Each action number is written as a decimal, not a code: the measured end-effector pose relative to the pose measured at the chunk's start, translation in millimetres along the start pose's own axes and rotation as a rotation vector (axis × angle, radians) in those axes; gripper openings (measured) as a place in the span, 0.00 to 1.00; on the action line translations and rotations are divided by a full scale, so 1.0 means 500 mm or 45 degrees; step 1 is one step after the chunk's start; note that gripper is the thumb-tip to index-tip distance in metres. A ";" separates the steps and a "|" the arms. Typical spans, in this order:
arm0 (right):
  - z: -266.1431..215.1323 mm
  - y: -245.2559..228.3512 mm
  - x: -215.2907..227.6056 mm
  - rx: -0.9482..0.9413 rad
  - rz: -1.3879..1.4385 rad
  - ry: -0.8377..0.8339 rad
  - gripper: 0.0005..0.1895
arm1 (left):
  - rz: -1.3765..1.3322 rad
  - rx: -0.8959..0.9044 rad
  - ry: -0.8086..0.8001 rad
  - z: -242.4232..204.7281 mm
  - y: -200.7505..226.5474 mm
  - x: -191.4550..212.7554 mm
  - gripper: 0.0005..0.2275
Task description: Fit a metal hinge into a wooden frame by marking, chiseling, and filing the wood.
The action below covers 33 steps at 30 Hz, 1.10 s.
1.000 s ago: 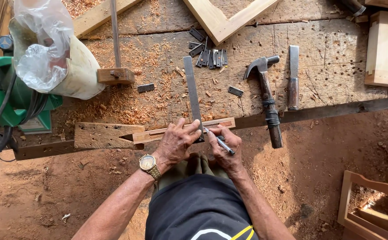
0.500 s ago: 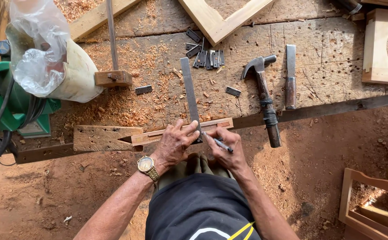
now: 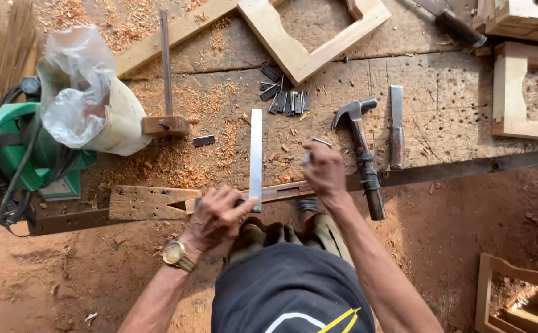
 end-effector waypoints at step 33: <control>-0.153 0.117 0.347 -0.760 1.811 -1.041 0.16 | -0.691 0.073 0.262 0.318 0.284 0.007 0.18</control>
Point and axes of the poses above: each hand's wrist, its own z-axis towards the middle knuckle, its own x-axis out of the back of the hand, y = z × x, the point moved 2 cm from there along z, towards the middle knuckle, and after that the axes turned 15 degrees about -z, right-handed, at the moved point
